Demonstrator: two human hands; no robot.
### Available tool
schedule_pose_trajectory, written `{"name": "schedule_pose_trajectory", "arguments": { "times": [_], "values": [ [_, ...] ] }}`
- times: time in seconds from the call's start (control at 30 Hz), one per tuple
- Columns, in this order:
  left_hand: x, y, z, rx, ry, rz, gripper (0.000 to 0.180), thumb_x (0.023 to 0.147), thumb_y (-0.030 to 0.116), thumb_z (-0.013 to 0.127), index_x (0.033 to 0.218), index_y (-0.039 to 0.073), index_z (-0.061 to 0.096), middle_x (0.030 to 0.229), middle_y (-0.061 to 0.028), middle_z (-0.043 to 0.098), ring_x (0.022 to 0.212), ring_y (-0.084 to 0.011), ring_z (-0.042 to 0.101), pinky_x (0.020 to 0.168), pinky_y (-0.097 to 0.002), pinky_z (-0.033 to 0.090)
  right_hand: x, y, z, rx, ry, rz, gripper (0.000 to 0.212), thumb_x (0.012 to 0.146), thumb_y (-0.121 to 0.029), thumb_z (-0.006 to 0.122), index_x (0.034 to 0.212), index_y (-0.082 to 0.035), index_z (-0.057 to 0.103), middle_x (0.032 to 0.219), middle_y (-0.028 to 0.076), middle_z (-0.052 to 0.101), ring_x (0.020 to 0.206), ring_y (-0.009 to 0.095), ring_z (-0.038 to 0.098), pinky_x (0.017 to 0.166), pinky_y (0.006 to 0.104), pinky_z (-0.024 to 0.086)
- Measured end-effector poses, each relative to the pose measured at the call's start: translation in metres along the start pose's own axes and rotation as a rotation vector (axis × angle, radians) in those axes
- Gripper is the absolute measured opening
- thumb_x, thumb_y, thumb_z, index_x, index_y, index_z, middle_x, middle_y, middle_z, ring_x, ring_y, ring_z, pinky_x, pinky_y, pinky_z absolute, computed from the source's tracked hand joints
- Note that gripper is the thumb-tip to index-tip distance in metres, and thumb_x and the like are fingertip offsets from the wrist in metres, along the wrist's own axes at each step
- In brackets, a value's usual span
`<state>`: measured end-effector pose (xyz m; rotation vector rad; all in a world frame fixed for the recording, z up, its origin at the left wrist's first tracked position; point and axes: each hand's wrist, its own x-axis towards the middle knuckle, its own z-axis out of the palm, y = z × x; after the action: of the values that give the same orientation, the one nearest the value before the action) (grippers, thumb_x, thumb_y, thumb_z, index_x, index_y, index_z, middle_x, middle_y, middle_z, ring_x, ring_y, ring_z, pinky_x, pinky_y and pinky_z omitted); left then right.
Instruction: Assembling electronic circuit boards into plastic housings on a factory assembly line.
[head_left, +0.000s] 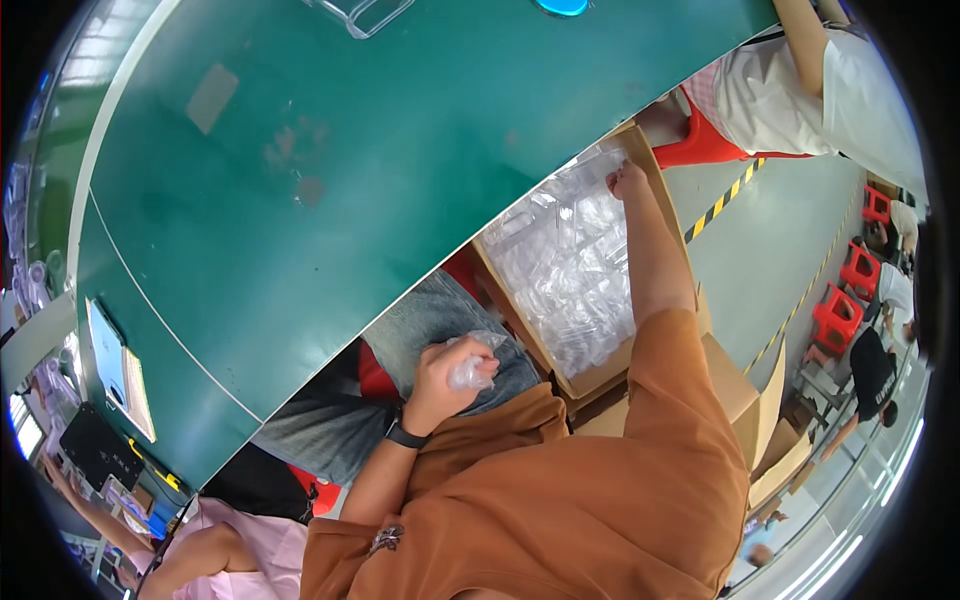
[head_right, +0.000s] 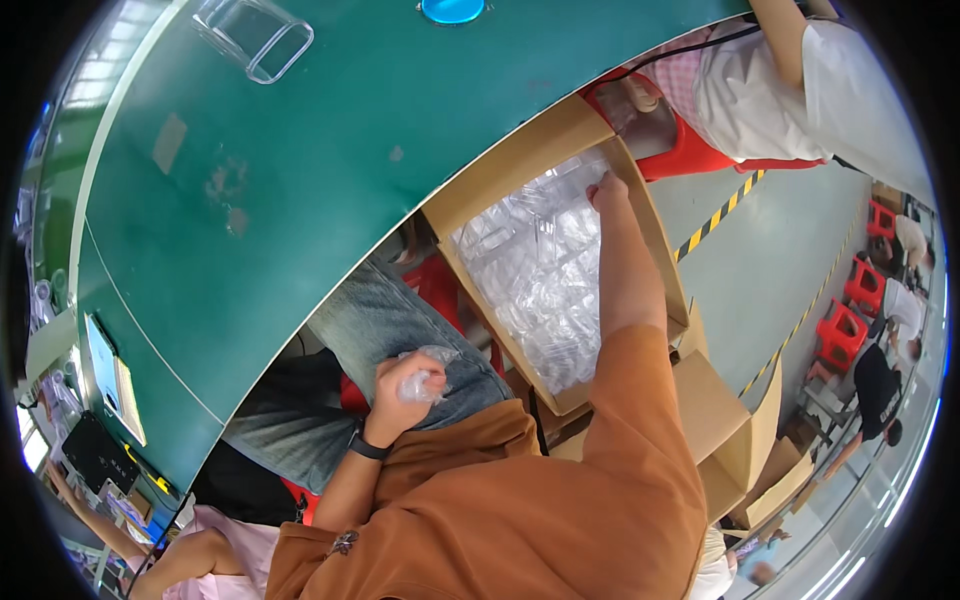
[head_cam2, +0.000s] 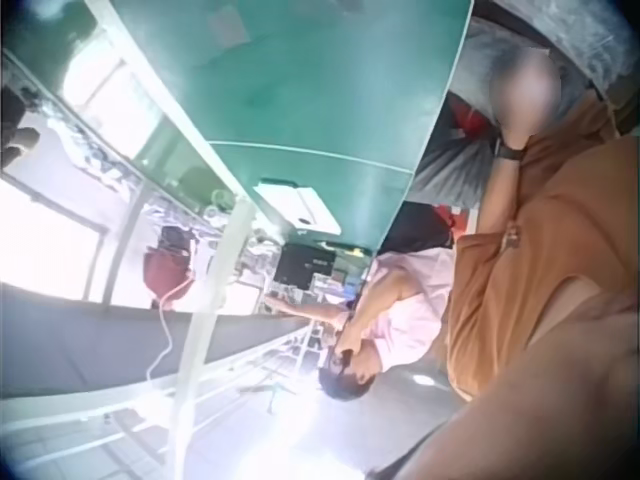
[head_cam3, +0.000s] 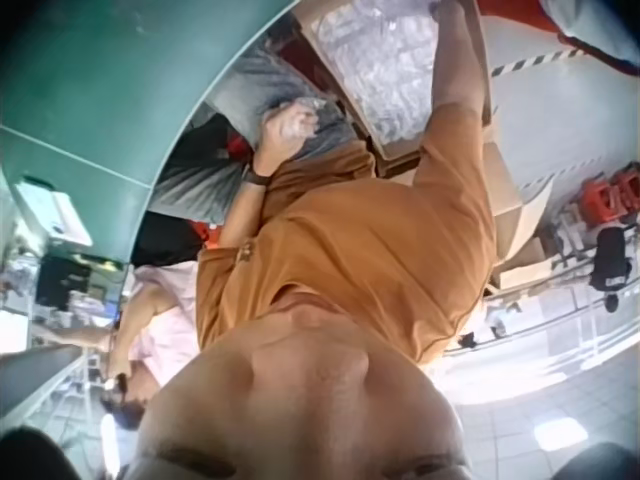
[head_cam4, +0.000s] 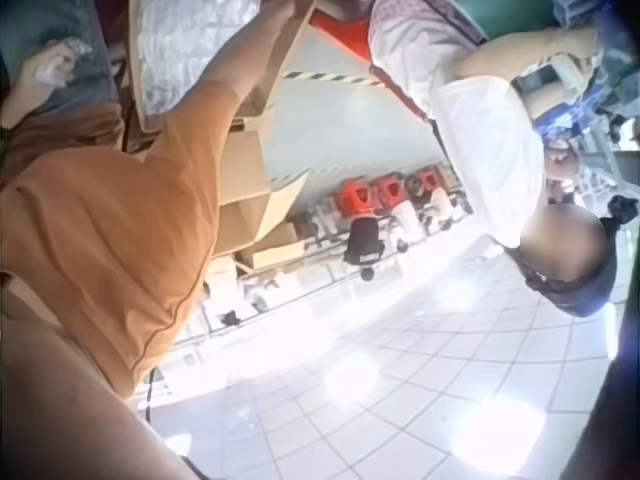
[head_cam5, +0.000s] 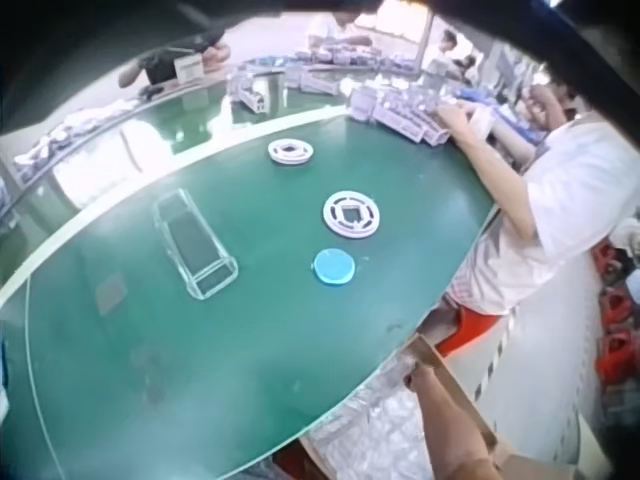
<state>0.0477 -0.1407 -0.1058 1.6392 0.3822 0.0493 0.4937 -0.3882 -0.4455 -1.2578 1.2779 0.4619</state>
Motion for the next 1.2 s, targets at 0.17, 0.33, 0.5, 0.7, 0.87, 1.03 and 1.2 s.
{"name": "schedule_pose_trajectory", "arguments": {
  "times": [0.17,0.33,0.5,0.7,0.87,1.03,1.2],
  "values": [
    [-0.002,-0.007,0.001,0.005,0.019,0.036,0.011,0.078,-0.004,0.069,0.084,0.004,0.064,0.072,-0.0096,0.063,0.066,-0.0269,0.066,0.064,-0.0332,0.05,-0.008,0.033,-0.007,0.03,0.091,-0.322,0.01,0.093,-0.011,0.063,0.098,-0.006,0.056,0.082,0.006,0.054,0.069,0.022,0.055,0.046,0.0408,0.044],
    [-0.001,0.0,0.0,-0.139,0.008,0.076,0.012,0.078,-0.007,0.067,0.085,0.001,0.062,0.076,-0.0115,0.063,0.068,-0.026,0.065,0.064,-0.032,0.05,-0.019,0.043,-0.04,-0.294,0.349,-0.921,0.023,0.098,-0.021,0.064,0.09,-0.002,0.054,0.075,0.013,0.06,0.069,0.028,0.06,0.062,0.0439,0.051],
    [0.0,-0.01,0.0,-0.137,-0.023,0.071,0.018,0.077,-0.005,0.074,0.09,0.001,0.062,0.08,-0.0118,0.067,0.073,-0.0293,0.068,0.067,-0.0336,0.051,-0.109,0.051,-0.09,-0.755,0.253,-1.34,0.027,0.1,-0.027,0.062,0.097,-0.001,0.056,0.088,0.023,0.066,0.08,0.045,0.063,0.073,0.0504,0.049],
    [-0.013,-0.015,-0.004,-0.243,-0.014,0.079,0.015,0.08,-0.007,0.069,0.089,0.0,0.06,0.078,-0.0097,0.065,0.074,-0.0191,0.067,0.068,-0.0283,0.05,-0.198,0.048,-0.119,-0.993,-0.045,-1.496,0.022,0.101,-0.025,0.06,0.096,-0.004,0.06,0.088,0.025,0.066,0.084,0.046,0.065,0.07,0.051,0.049],
    [-0.014,-0.027,0.001,-0.343,-0.049,0.106,0.01,0.086,-0.003,0.067,0.092,-0.001,0.059,0.08,-0.0091,0.067,0.081,-0.0097,0.064,0.073,-0.027,0.051,-0.197,0.055,-0.137,-1.144,-0.071,-1.491,0.025,0.097,-0.025,0.066,0.093,0.001,0.067,0.079,0.022,0.068,0.074,0.037,0.069,0.069,0.0434,0.052],
    [-0.017,-0.027,-0.003,-0.398,-0.01,0.08,0.008,0.088,-0.002,0.066,0.094,-0.002,0.06,0.085,-0.0087,0.07,0.085,-0.0101,0.066,0.077,-0.0269,0.052,-0.209,0.065,-0.149,-1.101,0.052,-1.411,0.031,0.096,-0.029,0.064,0.093,0.001,0.067,0.081,0.024,0.069,0.078,0.039,0.07,0.07,0.0463,0.053],
    [-0.023,-0.026,-0.004,-0.379,-0.026,0.097,0.009,0.096,0.006,0.063,0.09,0.0,0.061,0.081,-0.0004,0.06,0.079,-0.007,0.054,0.073,-0.0241,0.046,-0.215,0.061,-0.154,-1.255,0.034,-1.416,0.033,0.097,-0.033,0.062,0.094,-0.001,0.069,0.086,0.025,0.07,0.086,0.044,0.068,0.077,0.0506,0.053]
  ]
}}
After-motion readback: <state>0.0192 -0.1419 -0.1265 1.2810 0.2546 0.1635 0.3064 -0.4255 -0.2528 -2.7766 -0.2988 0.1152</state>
